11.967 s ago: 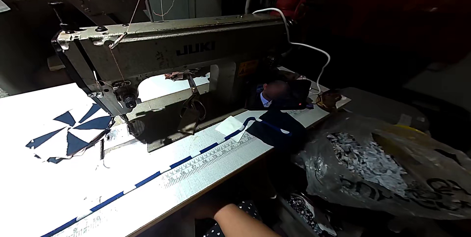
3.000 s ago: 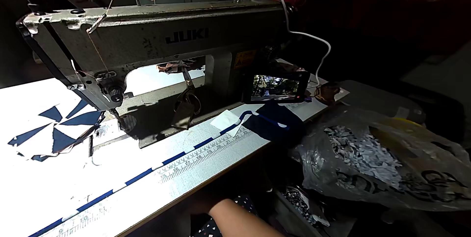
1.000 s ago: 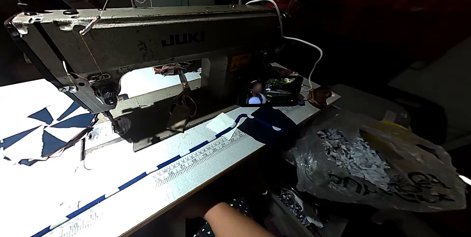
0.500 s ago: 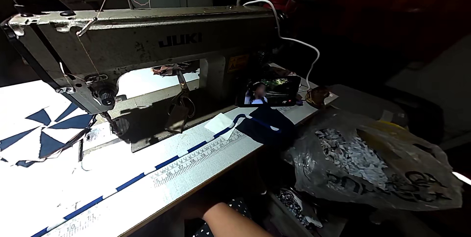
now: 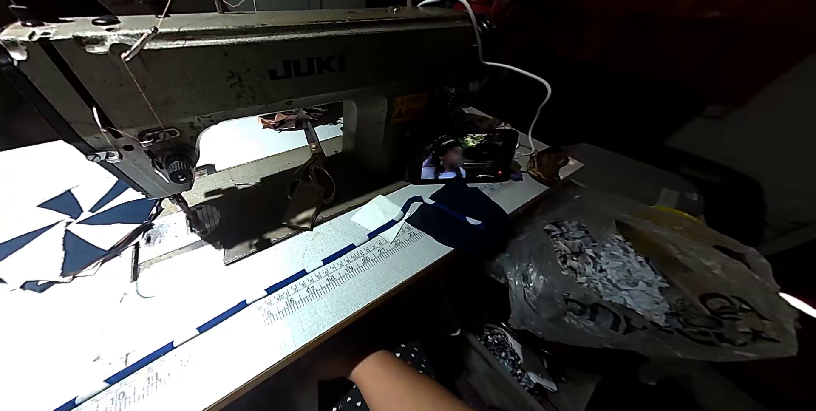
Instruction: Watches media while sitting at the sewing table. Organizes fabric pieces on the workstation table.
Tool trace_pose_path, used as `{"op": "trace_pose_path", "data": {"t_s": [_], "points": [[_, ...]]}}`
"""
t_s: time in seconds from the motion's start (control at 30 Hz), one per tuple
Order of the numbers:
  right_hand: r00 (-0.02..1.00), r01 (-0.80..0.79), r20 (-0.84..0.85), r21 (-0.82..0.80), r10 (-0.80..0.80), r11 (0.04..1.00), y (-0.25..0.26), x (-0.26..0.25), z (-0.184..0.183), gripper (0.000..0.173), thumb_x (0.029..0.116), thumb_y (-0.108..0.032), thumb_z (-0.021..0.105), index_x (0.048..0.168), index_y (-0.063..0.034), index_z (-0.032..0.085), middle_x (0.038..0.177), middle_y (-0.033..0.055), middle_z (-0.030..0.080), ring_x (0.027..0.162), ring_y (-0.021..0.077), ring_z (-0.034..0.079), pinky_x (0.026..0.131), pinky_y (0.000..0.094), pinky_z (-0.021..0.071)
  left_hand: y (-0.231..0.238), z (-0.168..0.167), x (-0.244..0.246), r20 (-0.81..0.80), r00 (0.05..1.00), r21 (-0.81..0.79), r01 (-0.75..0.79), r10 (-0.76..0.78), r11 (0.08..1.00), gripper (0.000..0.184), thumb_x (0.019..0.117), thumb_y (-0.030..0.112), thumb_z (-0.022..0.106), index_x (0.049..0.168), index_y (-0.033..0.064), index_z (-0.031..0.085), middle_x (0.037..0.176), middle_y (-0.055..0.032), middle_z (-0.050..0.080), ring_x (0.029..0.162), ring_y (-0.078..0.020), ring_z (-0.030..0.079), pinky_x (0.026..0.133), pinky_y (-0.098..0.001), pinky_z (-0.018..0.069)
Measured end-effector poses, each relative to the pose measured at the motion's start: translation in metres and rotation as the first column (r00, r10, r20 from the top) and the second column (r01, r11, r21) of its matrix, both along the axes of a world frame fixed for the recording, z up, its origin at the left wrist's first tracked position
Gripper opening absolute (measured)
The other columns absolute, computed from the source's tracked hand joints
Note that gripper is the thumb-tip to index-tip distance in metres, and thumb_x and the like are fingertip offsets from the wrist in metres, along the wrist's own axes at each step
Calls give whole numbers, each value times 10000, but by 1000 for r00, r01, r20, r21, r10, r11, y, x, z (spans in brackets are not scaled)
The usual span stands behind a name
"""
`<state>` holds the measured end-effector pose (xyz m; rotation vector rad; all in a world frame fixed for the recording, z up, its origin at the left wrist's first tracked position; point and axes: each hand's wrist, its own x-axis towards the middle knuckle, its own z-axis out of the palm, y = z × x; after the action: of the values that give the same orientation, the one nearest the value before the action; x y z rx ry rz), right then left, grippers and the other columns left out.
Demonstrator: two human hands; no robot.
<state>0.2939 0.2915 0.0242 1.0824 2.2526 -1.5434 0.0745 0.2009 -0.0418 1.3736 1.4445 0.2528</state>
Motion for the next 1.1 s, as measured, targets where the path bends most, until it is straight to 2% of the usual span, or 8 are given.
{"op": "trace_pose_path", "data": {"t_s": [0.1, 0.27, 0.4, 0.5, 0.57, 0.67, 0.93, 1.1], "points": [[1000, -6, 13, 3, 6, 1000, 1, 0, 1, 342, 980, -157, 691, 1227, 77, 662, 1269, 278, 641, 1216, 390, 593, 1073, 578, 414, 0, -8, -2, 34, 999, -10, -32, 32, 999, 470, 933, 181, 733, 1356, 10, 619, 1291, -139, 675, 1182, -210, 647, 1031, -416, 521], [1000, -5, 11, -2, 5, 1000, 1, 1, 1, 344, 981, -163, 693, 1228, 74, 665, 1269, 277, 642, 1221, 389, 590, 1074, 575, 413, 2, 1, 2, -9, 1000, -19, 12, -12, 1000, 478, 949, 191, 719, 1381, 19, 607, 1321, -138, 666, 1215, -232, 636, 1050, -437, 503], [1000, -3, 21, 8, 3, 1000, 1, 1, 3, 337, 978, -171, 699, 1215, 66, 673, 1267, 268, 643, 1216, 380, 591, 1074, 569, 412, 2, -18, -7, 18, 999, 38, 45, -46, 998, 484, 950, 206, 715, 1380, 12, 606, 1314, -138, 670, 1213, -235, 638, 1051, -447, 503], [1000, -17, 22, 27, 17, 999, 1, 1, 1, 331, 976, -184, 701, 1195, 63, 681, 1251, 265, 649, 1199, 378, 596, 1067, 573, 415, 3, -40, -20, 17, 995, 91, 98, -100, 991, 442, 948, 273, 709, 1333, 60, 658, 1295, -82, 691, 1196, -190, 651, 1035, -425, 522], [1000, -17, 25, 20, 16, 1000, 1, 1, 4, 329, 976, -185, 701, 1195, 61, 680, 1250, 264, 649, 1199, 376, 597, 1062, 576, 417, 3, -25, -14, 29, 996, 66, 87, -89, 994, 464, 946, 220, 716, 1361, 31, 626, 1309, -121, 674, 1200, -212, 643, 1034, -431, 518], [999, -19, 33, 15, 18, 1000, 1, 2, 7, 333, 981, -179, 694, 1208, 65, 676, 1264, 273, 643, 1212, 386, 592, 1066, 580, 414, 3, -9, -5, -7, 997, 34, 80, -80, 996, 446, 952, 198, 706, 1356, 24, 627, 1315, -134, 669, 1218, -232, 632, 1053, -442, 497], [999, 9, 34, 27, -10, 1000, 0, 0, 3, 368, 972, -194, 706, 1237, 58, 666, 1300, 275, 630, 1259, 401, 571, 1092, 601, 395, 3, -2, -2, -13, 998, 50, 66, -65, 997, 442, 958, 231, 691, 1342, 20, 630, 1320, -152, 653, 1225, -243, 615, 1068, -450, 480], [999, -11, 41, 21, 11, 1000, 0, 0, 6, 357, 984, -190, 687, 1235, 63, 663, 1294, 276, 631, 1250, 397, 575, 1084, 599, 398, 3, 0, -1, -45, 997, 27, 60, -59, 998, 473, 960, 215, 701, 1387, 33, 608, 1346, -148, 647, 1248, -249, 610, 1081, -454, 474]]}}
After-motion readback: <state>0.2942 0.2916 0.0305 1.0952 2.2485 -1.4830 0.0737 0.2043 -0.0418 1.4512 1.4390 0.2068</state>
